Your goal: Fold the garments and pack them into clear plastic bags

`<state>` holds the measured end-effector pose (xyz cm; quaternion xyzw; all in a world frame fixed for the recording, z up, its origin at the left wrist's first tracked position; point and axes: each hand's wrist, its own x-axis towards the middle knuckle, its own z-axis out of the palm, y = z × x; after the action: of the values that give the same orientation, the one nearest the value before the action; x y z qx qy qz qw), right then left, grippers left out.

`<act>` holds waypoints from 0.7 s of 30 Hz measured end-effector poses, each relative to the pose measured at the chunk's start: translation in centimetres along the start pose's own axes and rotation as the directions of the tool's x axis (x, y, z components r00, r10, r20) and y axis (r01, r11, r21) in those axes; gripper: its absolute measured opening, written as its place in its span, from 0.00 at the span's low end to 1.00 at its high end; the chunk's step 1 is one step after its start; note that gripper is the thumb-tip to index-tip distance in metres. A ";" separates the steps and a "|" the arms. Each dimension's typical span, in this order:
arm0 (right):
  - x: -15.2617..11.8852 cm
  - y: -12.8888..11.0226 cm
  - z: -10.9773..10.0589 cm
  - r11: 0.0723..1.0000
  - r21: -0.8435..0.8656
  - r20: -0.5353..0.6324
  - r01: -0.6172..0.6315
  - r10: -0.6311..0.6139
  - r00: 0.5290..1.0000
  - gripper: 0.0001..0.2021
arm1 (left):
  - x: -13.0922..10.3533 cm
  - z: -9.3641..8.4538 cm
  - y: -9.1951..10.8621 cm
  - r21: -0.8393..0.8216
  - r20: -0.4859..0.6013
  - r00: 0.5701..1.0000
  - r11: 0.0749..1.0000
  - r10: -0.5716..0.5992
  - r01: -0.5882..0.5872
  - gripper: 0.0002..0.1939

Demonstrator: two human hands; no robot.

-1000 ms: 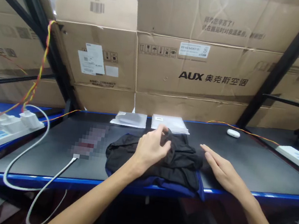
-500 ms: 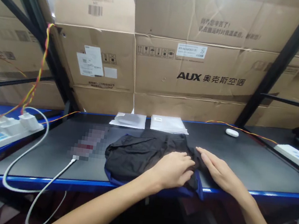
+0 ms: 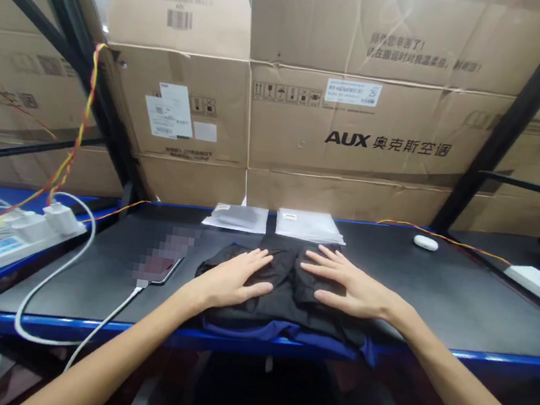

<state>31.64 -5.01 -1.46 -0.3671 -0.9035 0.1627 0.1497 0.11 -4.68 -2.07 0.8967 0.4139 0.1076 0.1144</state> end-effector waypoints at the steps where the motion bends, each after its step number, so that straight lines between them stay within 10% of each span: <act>1: 0.2 0.0 0.1 1.000 -0.013 0.028 0.005 -0.005 1.000 0.28 | -0.3 0.1 -0.3 0.000 0.018 1.000 1.000 -0.010 0.010 0.33; 7: -0.1 0.5 0.8 0.999 -0.041 0.004 0.001 0.000 1.000 0.30 | 0.3 -0.3 -1.0 0.012 0.024 1.000 1.000 -0.011 0.011 0.32; 21: -0.2 0.8 1.2 1.000 -0.025 -0.024 -0.001 0.000 1.000 0.30 | 10.9 1.5 -3.5 0.161 -0.020 0.991 0.979 0.132 -0.127 0.29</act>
<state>31.79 -4.84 -2.87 -0.3712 -0.9035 0.1471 0.1557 4.92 5.68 -3.43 0.9262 0.3637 0.0952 0.0288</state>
